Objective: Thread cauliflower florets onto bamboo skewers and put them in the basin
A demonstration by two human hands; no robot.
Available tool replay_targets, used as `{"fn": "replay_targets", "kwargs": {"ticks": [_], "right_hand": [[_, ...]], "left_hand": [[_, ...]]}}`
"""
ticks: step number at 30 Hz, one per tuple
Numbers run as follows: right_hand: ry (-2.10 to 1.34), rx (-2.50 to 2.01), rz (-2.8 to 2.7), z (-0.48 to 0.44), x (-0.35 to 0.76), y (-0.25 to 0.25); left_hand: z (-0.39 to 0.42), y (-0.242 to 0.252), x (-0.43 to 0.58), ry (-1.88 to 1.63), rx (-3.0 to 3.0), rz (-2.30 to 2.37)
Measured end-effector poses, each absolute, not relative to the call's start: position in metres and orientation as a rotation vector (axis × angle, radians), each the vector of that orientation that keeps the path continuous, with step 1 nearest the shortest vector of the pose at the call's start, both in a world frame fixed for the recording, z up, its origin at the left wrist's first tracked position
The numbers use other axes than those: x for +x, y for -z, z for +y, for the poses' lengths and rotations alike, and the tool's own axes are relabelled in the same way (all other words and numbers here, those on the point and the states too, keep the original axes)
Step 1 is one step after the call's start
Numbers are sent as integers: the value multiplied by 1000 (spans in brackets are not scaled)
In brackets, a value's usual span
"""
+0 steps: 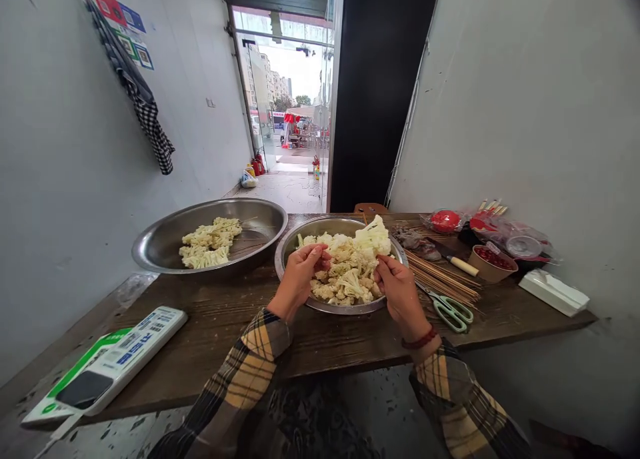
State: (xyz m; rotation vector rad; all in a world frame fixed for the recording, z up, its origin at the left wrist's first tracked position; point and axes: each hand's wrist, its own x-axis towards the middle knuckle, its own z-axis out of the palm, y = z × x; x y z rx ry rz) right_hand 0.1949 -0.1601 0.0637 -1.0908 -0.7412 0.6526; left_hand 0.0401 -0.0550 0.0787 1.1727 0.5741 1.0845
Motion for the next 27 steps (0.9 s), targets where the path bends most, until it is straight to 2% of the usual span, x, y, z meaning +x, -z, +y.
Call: {"fn": "replay_targets", "kwargs": {"ticks": [14,27], "right_hand": [[-751,-1113,-1016,-171,199,-58],[-793,-1140,-1135,-171,207,-50]], "left_hand": [[-58,-78,40,-1070,1222,539],[-69,-116,67,-1106,1359,421]]}}
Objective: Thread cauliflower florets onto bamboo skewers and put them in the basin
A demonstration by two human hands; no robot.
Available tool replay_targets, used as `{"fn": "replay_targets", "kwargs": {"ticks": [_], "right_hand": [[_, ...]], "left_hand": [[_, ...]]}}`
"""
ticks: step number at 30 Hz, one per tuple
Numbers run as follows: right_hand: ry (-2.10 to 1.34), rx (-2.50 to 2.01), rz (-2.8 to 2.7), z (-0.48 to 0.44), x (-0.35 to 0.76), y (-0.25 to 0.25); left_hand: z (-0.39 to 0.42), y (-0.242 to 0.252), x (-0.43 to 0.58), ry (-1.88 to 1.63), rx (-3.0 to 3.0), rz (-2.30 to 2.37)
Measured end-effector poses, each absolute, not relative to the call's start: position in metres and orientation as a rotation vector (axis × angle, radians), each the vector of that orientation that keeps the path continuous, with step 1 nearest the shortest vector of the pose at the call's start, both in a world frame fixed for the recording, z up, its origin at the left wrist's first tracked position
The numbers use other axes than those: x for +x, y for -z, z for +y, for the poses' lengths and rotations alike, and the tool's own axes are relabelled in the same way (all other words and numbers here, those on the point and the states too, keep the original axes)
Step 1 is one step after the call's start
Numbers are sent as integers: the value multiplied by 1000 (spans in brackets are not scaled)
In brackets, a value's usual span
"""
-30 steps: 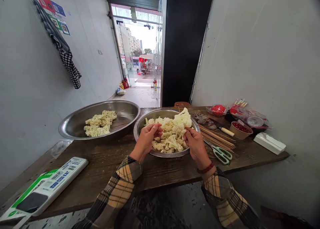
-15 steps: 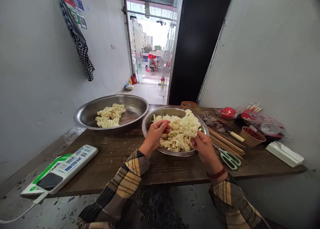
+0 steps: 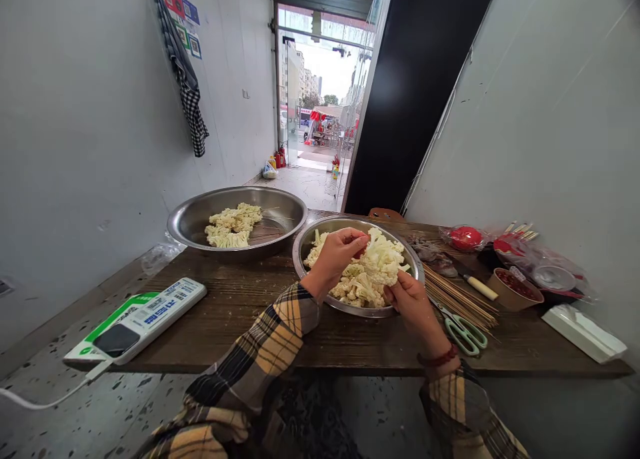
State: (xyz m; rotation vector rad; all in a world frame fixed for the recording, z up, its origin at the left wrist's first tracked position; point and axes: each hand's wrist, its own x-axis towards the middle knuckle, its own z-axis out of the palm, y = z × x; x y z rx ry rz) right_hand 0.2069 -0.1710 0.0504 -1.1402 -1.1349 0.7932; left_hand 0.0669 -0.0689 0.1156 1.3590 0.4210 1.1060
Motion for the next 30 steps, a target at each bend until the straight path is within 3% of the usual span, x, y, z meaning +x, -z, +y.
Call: {"fn": "replay_targets", "kwargs": {"ticks": [23,30], "right_hand": [[-861,-1010,-966,-180,208,-60],[-1013,-971,-920,-185,219,-62]], "left_hand": [[-108,-88,93,-946,1003,338],[-118,-95,101,-1091,1291,411]]}}
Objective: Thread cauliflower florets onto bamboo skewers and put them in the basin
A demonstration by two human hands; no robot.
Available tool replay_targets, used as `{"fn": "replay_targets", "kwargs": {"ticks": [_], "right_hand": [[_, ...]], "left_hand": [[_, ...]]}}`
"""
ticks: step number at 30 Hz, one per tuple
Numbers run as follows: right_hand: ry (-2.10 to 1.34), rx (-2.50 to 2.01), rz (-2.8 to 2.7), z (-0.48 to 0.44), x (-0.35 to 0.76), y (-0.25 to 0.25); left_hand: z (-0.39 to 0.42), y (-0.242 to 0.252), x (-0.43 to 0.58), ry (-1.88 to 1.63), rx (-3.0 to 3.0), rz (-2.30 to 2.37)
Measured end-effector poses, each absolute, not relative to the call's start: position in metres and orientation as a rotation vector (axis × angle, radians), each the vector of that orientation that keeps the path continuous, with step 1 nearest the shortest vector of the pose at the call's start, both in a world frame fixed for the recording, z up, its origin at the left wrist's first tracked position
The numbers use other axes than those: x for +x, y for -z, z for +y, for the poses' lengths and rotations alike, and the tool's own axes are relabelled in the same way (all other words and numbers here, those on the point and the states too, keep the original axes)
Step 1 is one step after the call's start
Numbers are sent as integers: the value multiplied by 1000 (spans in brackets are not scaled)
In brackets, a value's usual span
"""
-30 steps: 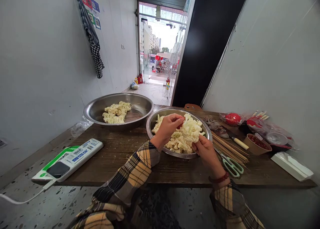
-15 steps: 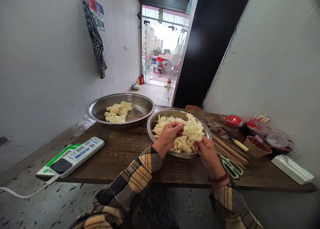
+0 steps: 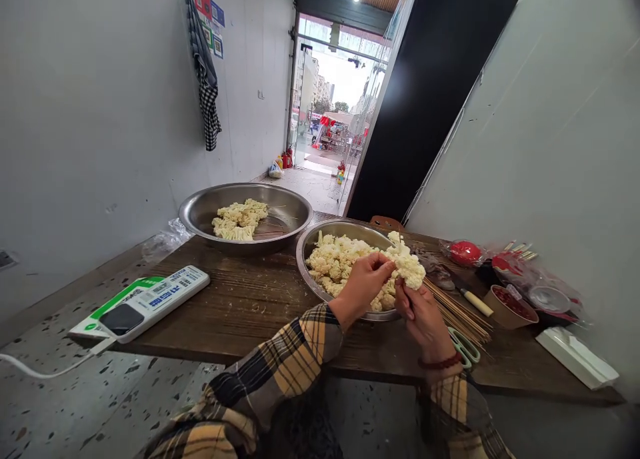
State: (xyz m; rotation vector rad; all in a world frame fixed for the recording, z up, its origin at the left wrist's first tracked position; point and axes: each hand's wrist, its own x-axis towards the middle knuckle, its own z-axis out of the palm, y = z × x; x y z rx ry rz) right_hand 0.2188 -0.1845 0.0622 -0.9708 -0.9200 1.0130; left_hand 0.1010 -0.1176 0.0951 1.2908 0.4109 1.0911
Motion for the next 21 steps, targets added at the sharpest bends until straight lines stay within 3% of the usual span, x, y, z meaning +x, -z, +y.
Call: {"fn": "replay_targets", "kwargs": {"ticks": [21], "right_hand": [[-1041,-952,-957,-186,217,-59]], "left_hand": [[-106,-124,68,-1552,2695,637]]}}
